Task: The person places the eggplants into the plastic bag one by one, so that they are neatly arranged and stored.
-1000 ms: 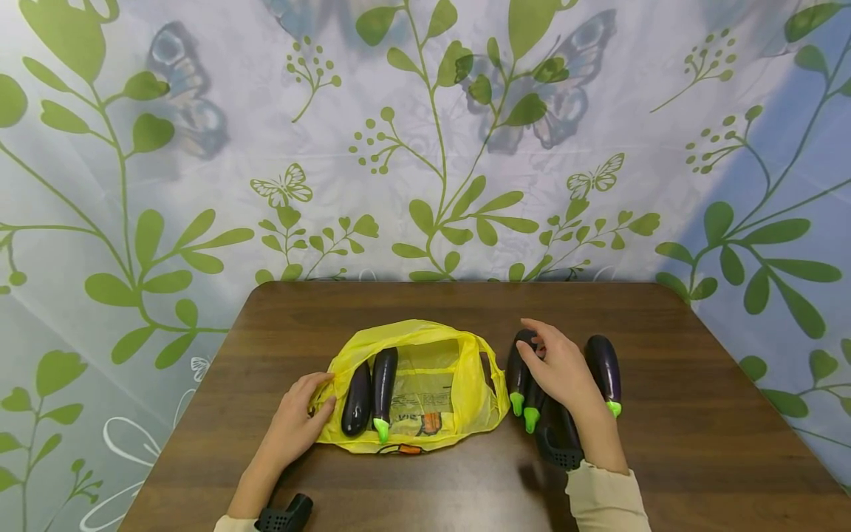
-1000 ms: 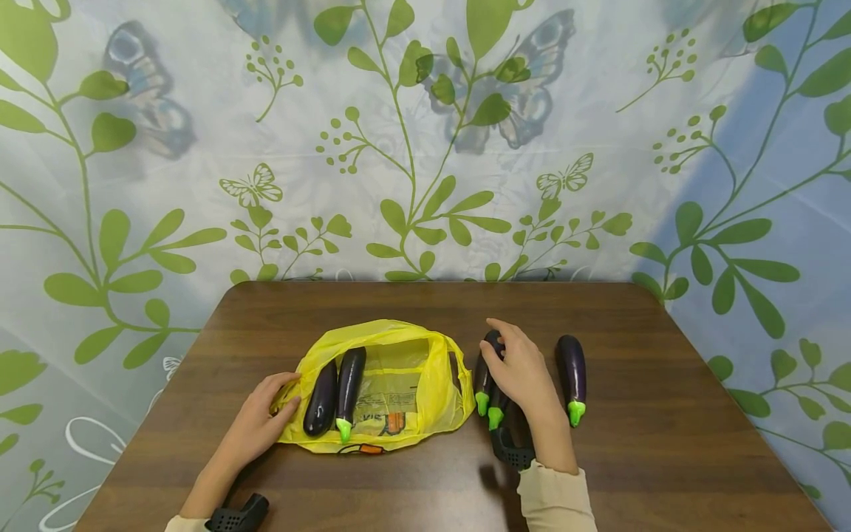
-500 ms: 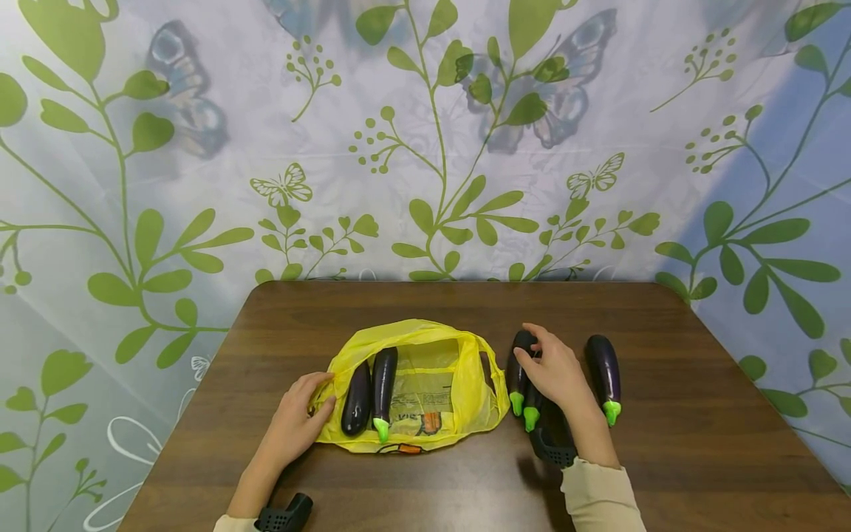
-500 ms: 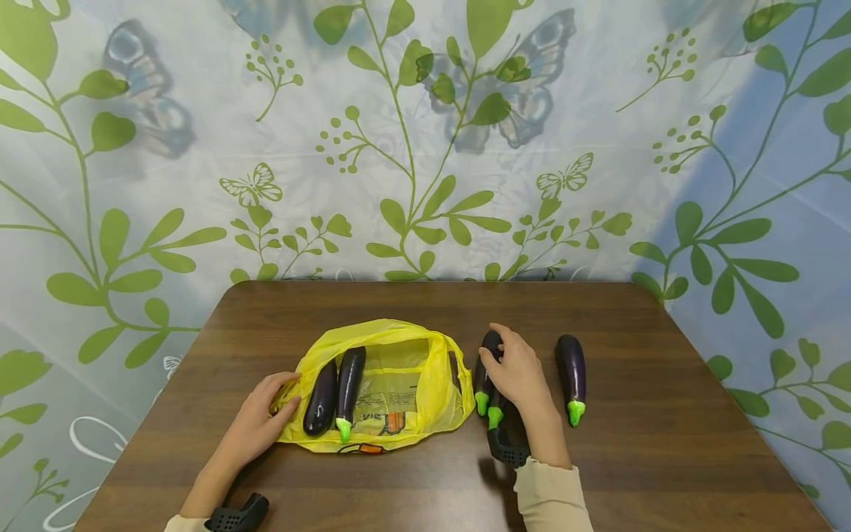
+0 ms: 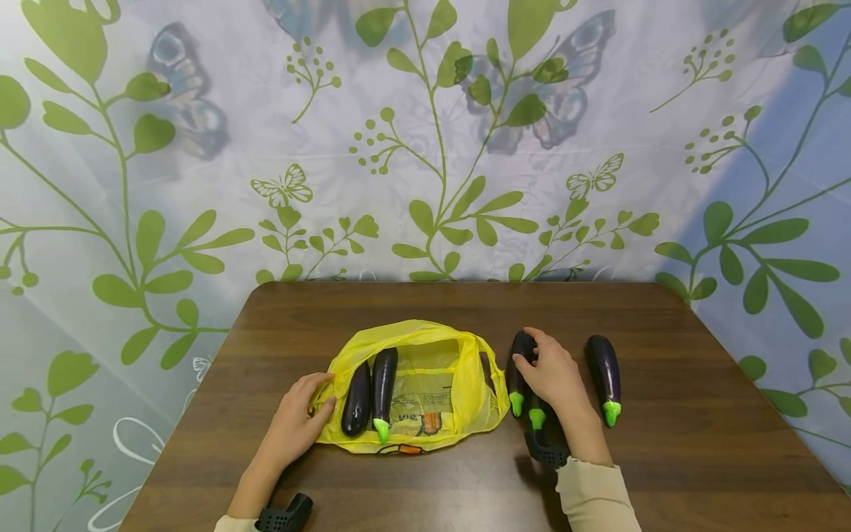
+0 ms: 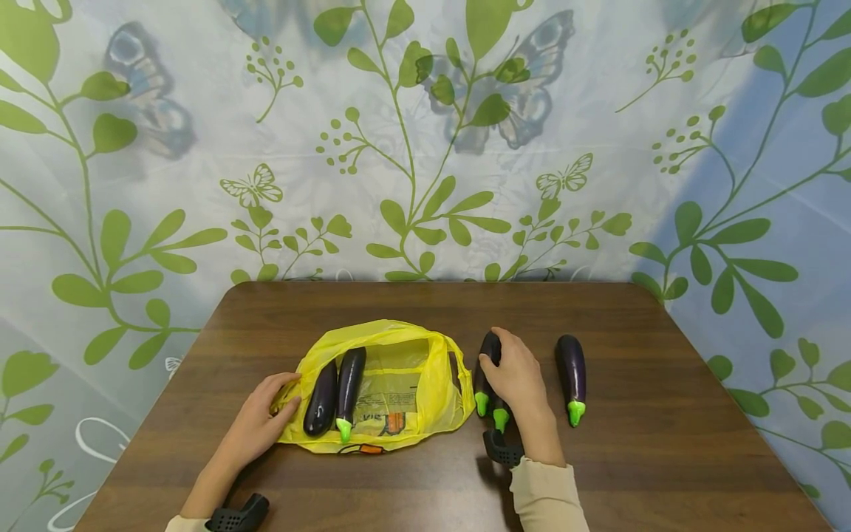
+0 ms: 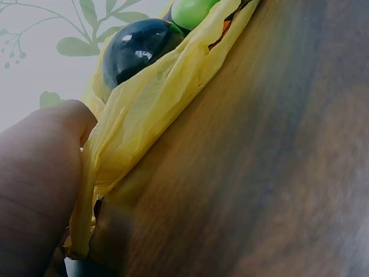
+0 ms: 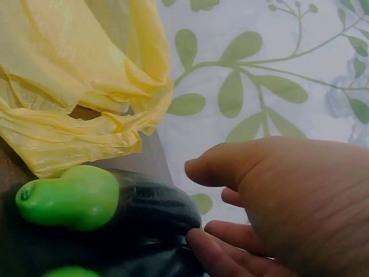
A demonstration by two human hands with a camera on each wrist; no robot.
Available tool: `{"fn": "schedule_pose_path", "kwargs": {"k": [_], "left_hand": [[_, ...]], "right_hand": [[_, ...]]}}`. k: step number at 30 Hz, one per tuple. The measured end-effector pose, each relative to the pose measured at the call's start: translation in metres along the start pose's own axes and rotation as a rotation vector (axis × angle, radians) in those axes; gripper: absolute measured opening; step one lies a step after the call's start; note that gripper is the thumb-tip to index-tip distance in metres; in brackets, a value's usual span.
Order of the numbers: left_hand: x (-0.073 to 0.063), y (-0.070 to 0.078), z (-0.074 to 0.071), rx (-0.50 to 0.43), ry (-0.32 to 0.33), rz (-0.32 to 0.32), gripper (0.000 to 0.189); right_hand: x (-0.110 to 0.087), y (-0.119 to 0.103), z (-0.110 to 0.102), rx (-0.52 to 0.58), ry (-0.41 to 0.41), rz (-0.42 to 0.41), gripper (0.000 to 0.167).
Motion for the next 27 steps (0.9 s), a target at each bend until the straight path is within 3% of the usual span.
{"fn": "schedule_pose_path", "kwargs": {"k": [27], "left_hand": [[0.0003, -0.004, 0.0021, -0.004, -0.012, -0.019, 0.038]], "right_hand": [[-0.0036, -0.0042, 0.01, -0.133, -0.012, -0.024, 0.067]]}}
Point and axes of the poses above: each hand's wrist, its own x-axis towards the middle knuckle, its own z-axis out of the palm, y = z × x, the point moved 1 cm from there along x, towards the middle knuckle, and after that the axes turned 4 degrees about z, right-handed, at the moved point
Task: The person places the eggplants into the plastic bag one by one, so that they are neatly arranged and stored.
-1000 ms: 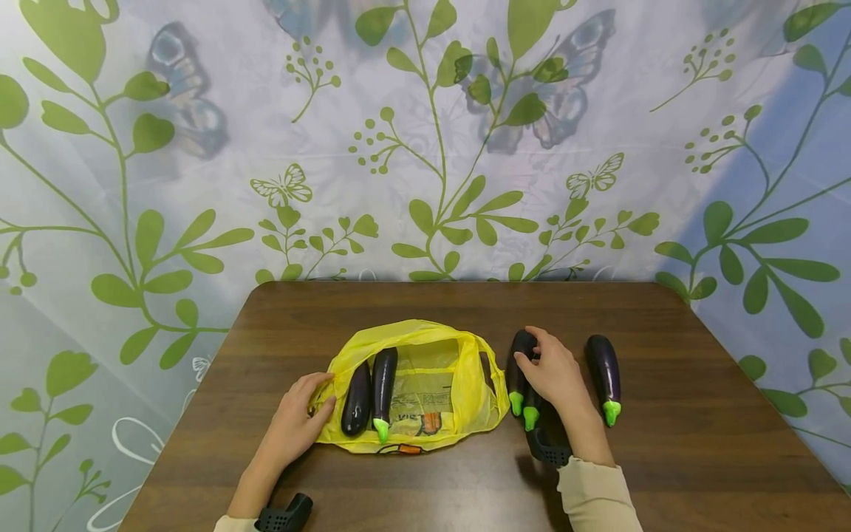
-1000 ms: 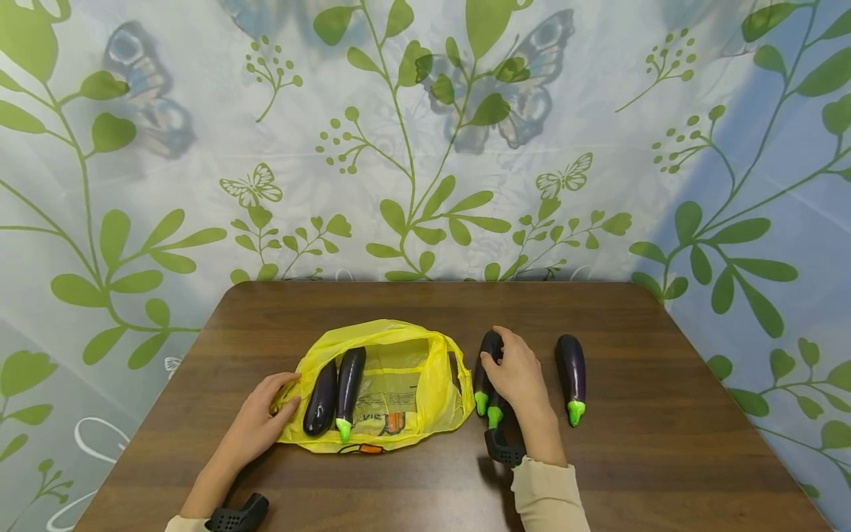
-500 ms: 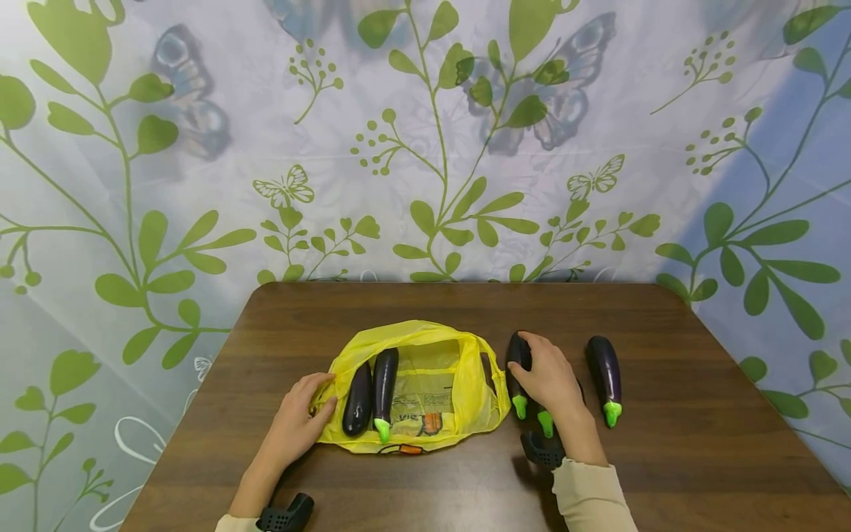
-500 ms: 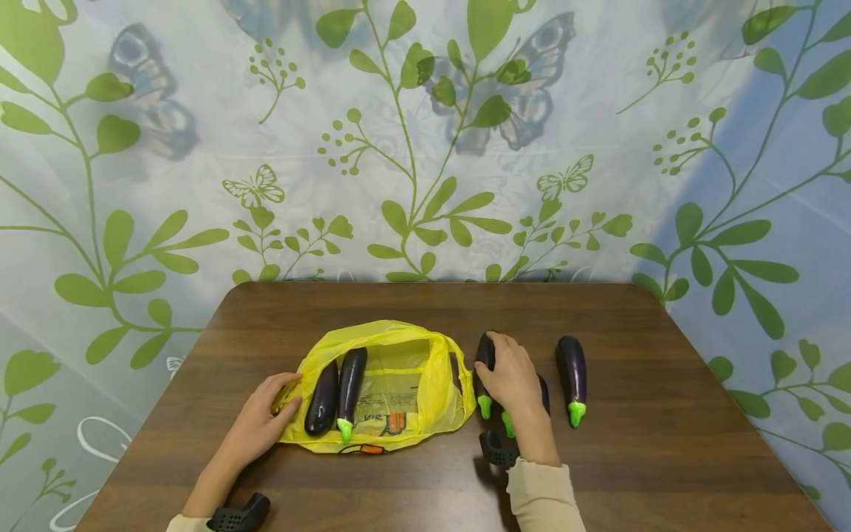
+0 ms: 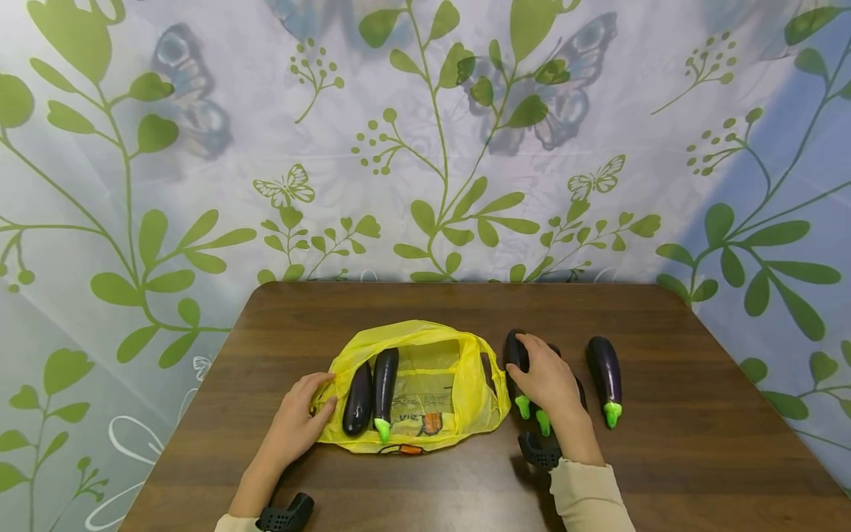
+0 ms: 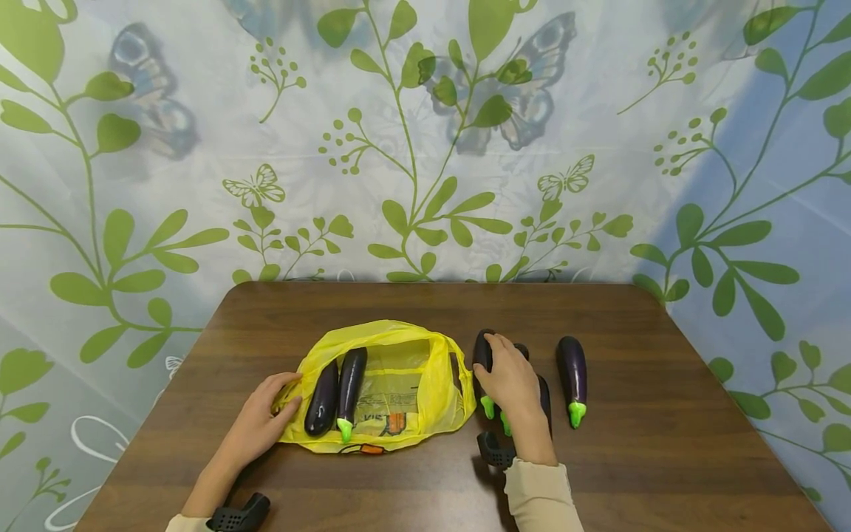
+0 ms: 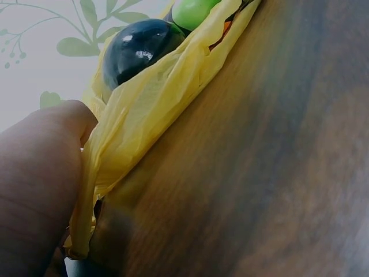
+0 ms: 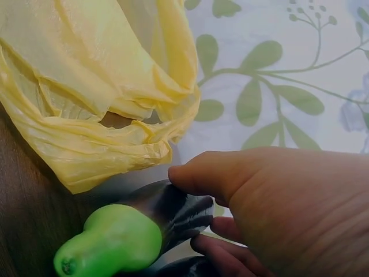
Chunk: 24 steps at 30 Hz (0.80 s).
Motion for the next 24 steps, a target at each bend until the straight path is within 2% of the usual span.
{"fn": "schedule_pose_path", "kwargs": {"k": [16, 24], "left_hand": [[0.0003, 0.0009, -0.0004, 0.009, -0.001, 0.01, 0.038], [0.0004, 0.0009, -0.0001, 0.012, 0.007, 0.013, 0.038]], "right_hand": [[0.0012, -0.0002, 0.0052, -0.055, 0.044, -0.011, 0.067], [0.0024, 0.0011, 0.0077, -0.011, 0.069, 0.007, 0.064]]}}
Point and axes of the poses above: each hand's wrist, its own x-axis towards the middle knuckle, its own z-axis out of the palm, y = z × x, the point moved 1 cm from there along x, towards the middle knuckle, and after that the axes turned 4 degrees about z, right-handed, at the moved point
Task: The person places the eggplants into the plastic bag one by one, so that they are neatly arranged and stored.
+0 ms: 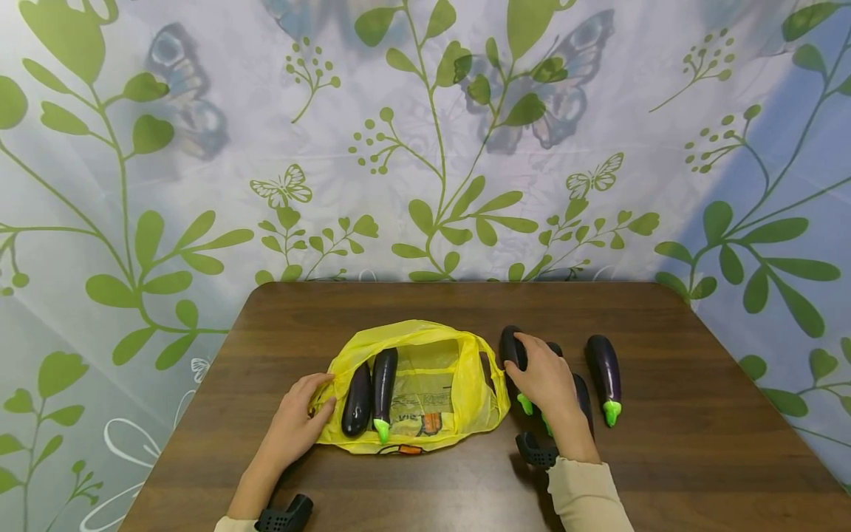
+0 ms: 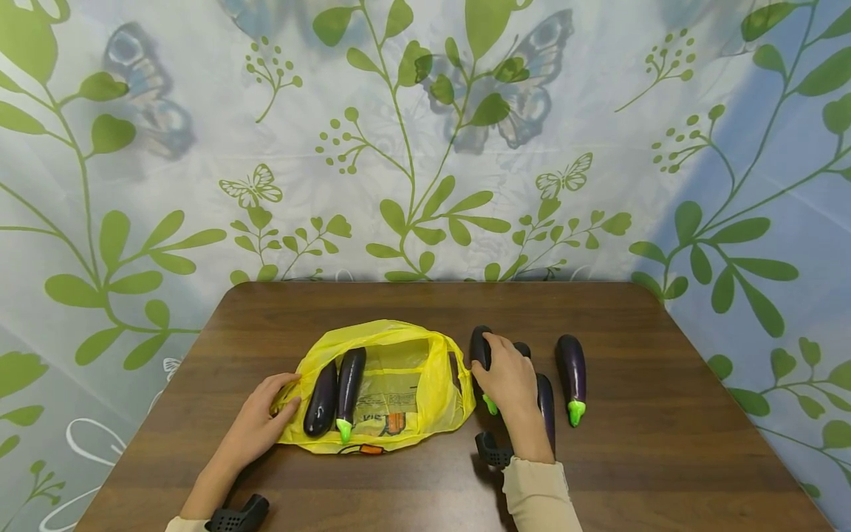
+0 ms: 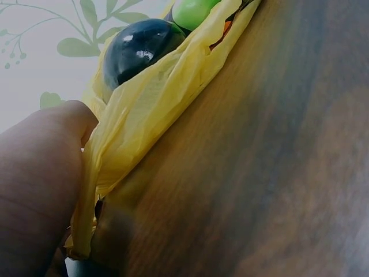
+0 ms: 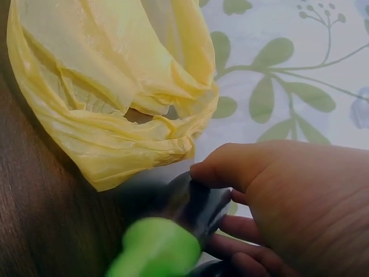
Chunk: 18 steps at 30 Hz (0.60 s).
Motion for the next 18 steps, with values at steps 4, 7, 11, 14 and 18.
{"fn": "schedule_pose_path", "kwargs": {"k": [4, 7, 11, 14, 18], "left_hand": [[0.0002, 0.0015, -0.001, -0.008, 0.001, -0.002, 0.038], [0.0002, 0.0034, -0.0016, -0.02, 0.008, 0.001, 0.038], [0.0001, 0.0055, -0.0022, -0.029, 0.01, 0.003, 0.038], [0.0, 0.0062, -0.0026, -0.028, 0.01, 0.001, 0.038], [0.0001, 0.0059, -0.0025, -0.024, 0.008, -0.001, 0.038]], "right_hand": [[0.0002, -0.0004, 0.0001, 0.033, 0.028, 0.0, 0.06], [0.0005, 0.0, 0.0001, 0.059, 0.049, -0.004, 0.059], [0.0007, 0.0012, -0.0001, 0.094, 0.052, 0.005, 0.059], [0.0009, 0.003, -0.0009, 0.116, 0.051, 0.019, 0.06], [0.0015, 0.0043, -0.0027, 0.134, 0.051, 0.025, 0.06]]}}
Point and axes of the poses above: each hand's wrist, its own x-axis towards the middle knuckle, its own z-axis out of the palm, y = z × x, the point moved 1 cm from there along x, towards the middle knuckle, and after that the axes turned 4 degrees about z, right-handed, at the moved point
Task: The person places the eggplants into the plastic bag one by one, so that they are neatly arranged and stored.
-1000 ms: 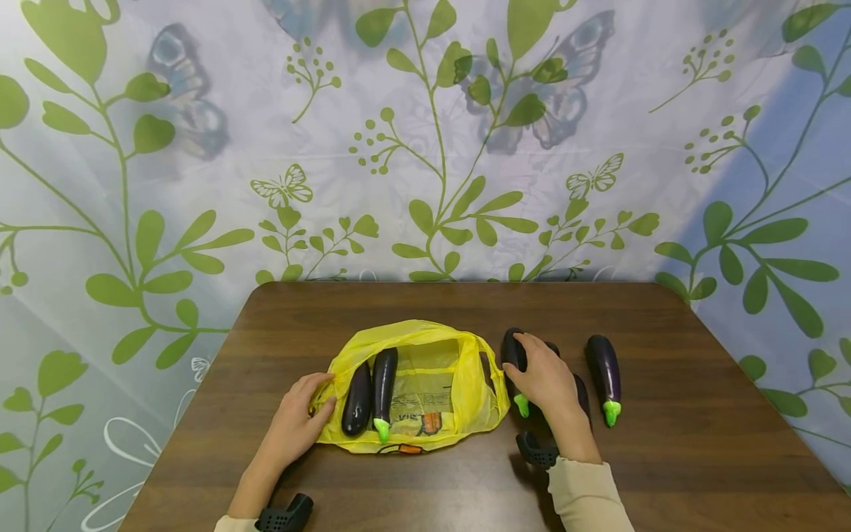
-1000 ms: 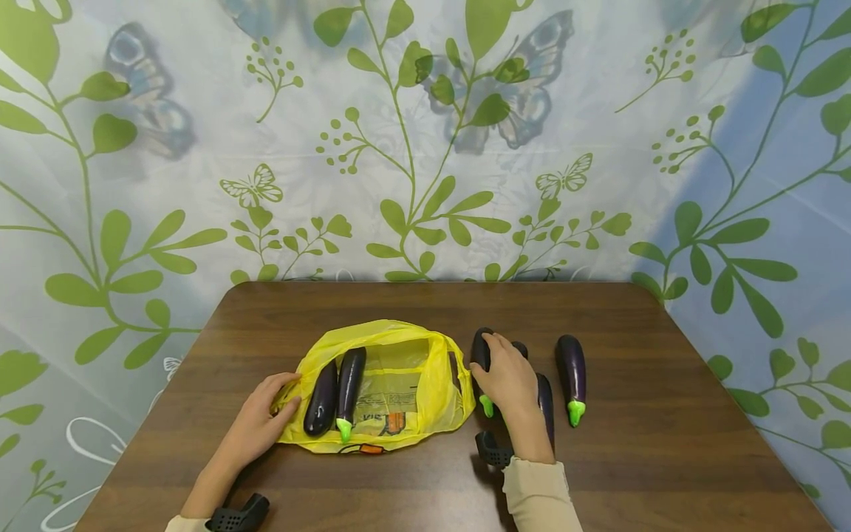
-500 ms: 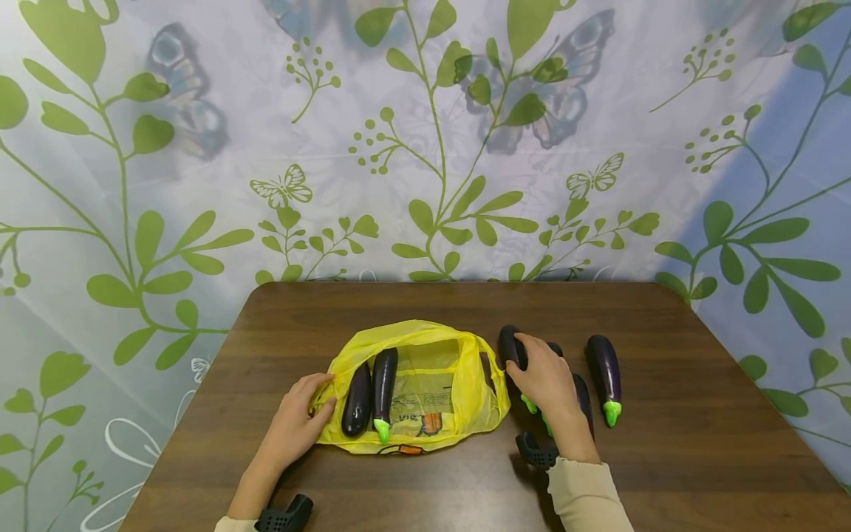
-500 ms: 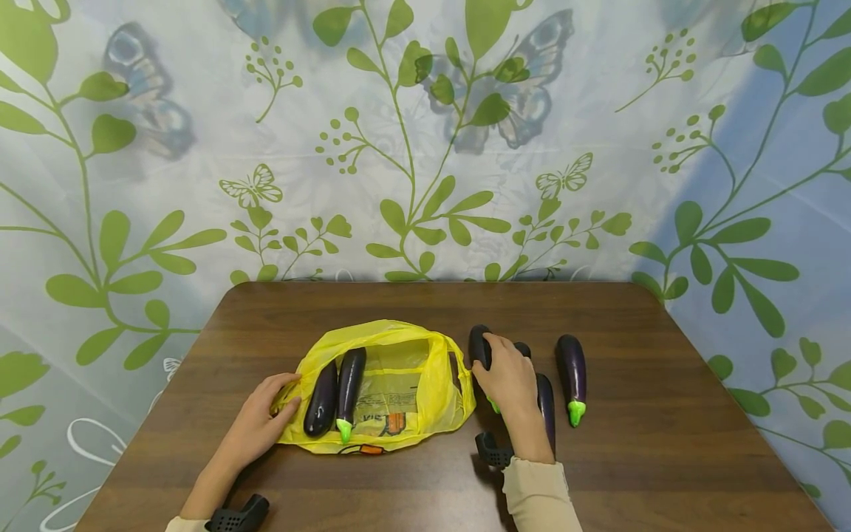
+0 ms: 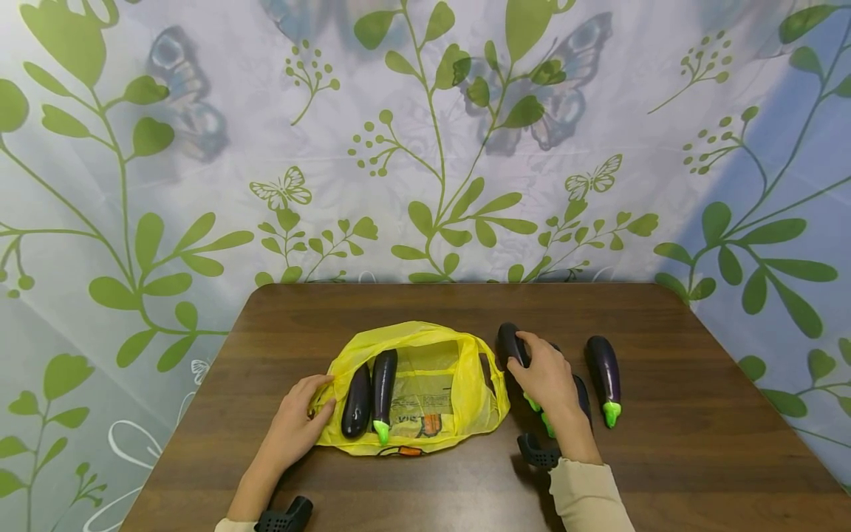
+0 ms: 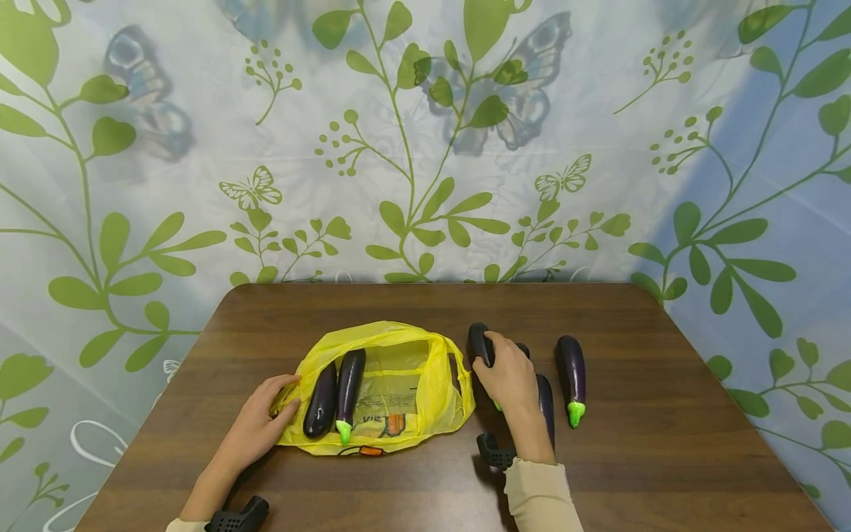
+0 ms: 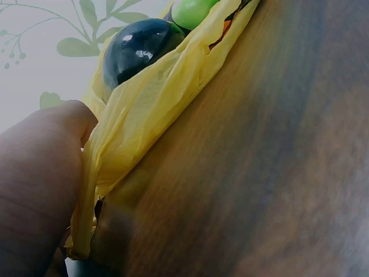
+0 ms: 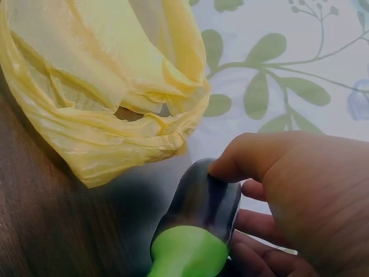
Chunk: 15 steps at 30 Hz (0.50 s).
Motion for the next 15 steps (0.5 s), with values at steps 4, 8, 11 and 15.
{"fn": "schedule_pose_path", "kwargs": {"k": [4, 8, 11, 15], "left_hand": [[0.0001, -0.0007, 0.0003, 0.002, -0.001, 0.001, 0.038], [0.0002, -0.0012, 0.0003, 0.004, -0.002, 0.001, 0.038], [0.0, -0.0016, 0.0005, 0.006, -0.002, 0.002, 0.038], [0.0, -0.0021, 0.0006, 0.005, 0.0, 0.005, 0.038]], "right_hand": [[0.0001, -0.0003, -0.0022, 0.008, 0.001, -0.001, 0.059], [0.0001, -0.0012, -0.0037, 0.011, -0.003, 0.002, 0.059], [-0.0001, -0.0022, -0.0047, 0.021, -0.007, 0.004, 0.059], [-0.0007, -0.0033, -0.0062, 0.036, -0.006, 0.005, 0.059]]}}
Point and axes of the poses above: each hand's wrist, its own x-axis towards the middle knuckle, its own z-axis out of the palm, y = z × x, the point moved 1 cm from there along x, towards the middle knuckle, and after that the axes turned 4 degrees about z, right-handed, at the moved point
